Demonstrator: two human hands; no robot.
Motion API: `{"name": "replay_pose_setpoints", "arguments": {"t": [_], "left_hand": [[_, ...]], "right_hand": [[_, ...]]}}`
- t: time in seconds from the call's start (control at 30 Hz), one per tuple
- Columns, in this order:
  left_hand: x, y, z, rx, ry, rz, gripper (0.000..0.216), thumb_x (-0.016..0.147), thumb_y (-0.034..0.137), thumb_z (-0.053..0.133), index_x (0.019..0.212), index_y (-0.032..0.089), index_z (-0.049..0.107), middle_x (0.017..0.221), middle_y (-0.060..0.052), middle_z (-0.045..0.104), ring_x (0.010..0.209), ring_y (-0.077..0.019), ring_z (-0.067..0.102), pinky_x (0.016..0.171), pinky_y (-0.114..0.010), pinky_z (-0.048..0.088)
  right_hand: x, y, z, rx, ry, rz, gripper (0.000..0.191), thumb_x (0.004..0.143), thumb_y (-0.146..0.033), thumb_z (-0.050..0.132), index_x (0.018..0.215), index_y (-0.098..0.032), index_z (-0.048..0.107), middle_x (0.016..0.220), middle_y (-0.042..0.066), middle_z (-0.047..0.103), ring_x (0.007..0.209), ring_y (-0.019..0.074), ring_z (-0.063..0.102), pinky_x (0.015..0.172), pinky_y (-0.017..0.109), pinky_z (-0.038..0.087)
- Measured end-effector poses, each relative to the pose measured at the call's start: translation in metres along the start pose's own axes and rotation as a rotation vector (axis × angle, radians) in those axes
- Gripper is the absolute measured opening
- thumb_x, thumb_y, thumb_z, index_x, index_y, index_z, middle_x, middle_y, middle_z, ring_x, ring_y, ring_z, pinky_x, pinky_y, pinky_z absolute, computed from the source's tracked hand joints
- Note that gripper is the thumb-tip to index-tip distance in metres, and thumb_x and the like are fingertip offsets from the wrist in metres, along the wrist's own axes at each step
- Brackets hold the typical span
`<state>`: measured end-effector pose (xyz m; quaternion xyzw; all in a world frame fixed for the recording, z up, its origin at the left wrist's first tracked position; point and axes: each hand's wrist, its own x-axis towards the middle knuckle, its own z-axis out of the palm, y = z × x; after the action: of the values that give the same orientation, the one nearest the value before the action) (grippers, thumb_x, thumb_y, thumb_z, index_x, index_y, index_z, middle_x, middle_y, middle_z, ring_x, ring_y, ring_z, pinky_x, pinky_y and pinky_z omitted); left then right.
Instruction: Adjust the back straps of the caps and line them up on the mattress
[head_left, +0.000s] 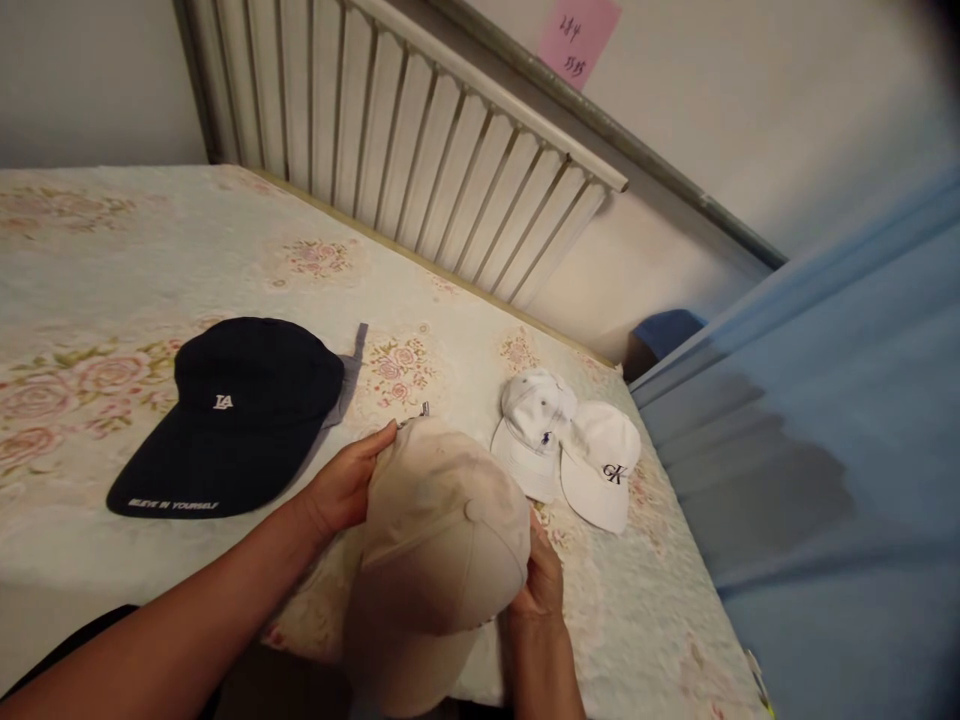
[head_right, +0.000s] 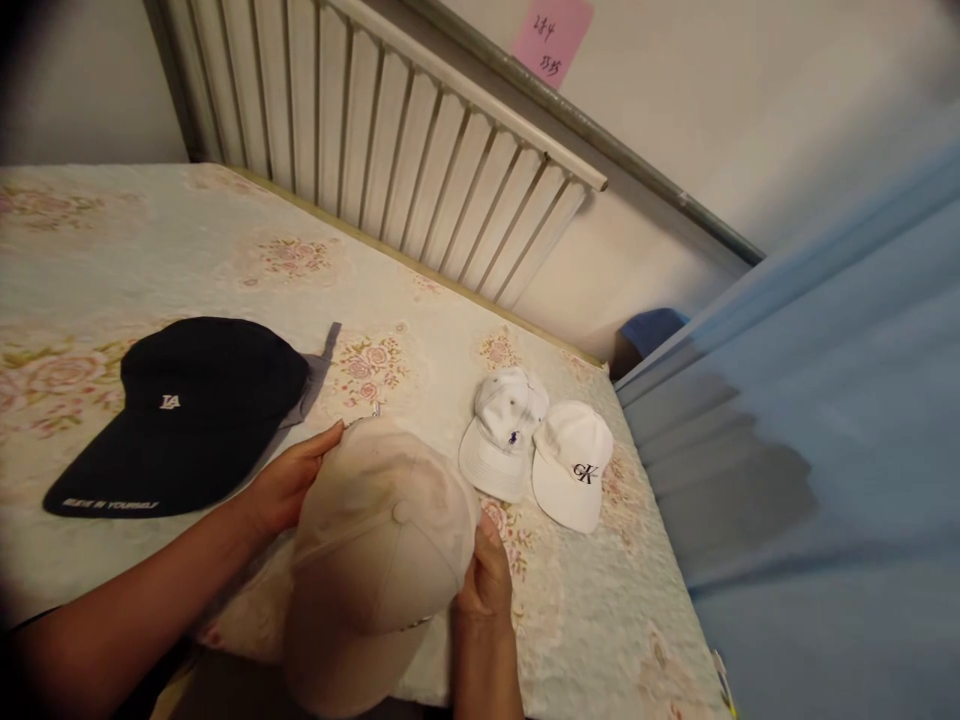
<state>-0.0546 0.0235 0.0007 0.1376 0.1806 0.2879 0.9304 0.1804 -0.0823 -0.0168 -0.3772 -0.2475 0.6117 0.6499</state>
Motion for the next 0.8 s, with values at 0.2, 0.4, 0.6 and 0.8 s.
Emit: {"name": "replay_pose_setpoints", "arguments": {"t": [0.2, 0.4, 0.6, 0.8], "left_hand": [[0.01, -0.003, -0.001, -0.031, 0.054, 0.009, 0.041, 0.087, 0.038, 0.06, 0.117, 0.012, 0.068, 0.083, -0.012, 0.076, 0.083, -0.0283, 0.073, 0.076, -0.035, 0.057], [0.014, -0.005, -0.003, 0.001, 0.022, 0.008, 0.04, 0.085, 0.036, 0.063, 0.116, 0.011, 0.068, 0.085, -0.012, 0.077, 0.086, -0.0283, 0.073, 0.078, -0.035, 0.057], [0.015, -0.004, -0.005, -0.003, 0.046, -0.011, 0.042, 0.084, 0.035, 0.066, 0.116, 0.008, 0.067, 0.086, -0.013, 0.077, 0.087, -0.0276, 0.073, 0.082, -0.034, 0.056], [0.014, -0.004, -0.006, -0.008, 0.091, -0.025, 0.042, 0.087, 0.035, 0.061, 0.12, 0.009, 0.065, 0.089, -0.013, 0.077, 0.093, -0.0288, 0.072, 0.087, -0.037, 0.054]], "right_hand": [[0.001, 0.0, -0.001, -0.003, 0.031, -0.034, 0.042, 0.067, -0.034, 0.08, 0.106, -0.022, 0.073, 0.109, 0.008, 0.076, 0.096, 0.0257, 0.072, 0.091, 0.04, 0.055], [0.002, 0.0, -0.004, 0.044, 0.028, -0.029, 0.039, 0.065, -0.04, 0.083, 0.1, -0.024, 0.075, 0.106, 0.004, 0.077, 0.095, 0.0225, 0.072, 0.09, 0.034, 0.055], [0.003, 0.001, -0.005, 0.07, 0.048, -0.043, 0.031, 0.069, -0.038, 0.081, 0.097, -0.023, 0.076, 0.107, 0.004, 0.077, 0.101, 0.0225, 0.071, 0.09, 0.032, 0.055], [0.004, 0.003, -0.006, 0.071, 0.034, -0.051, 0.026, 0.067, -0.039, 0.081, 0.089, -0.025, 0.076, 0.105, 0.003, 0.077, 0.101, 0.0242, 0.071, 0.088, 0.035, 0.056]]}}
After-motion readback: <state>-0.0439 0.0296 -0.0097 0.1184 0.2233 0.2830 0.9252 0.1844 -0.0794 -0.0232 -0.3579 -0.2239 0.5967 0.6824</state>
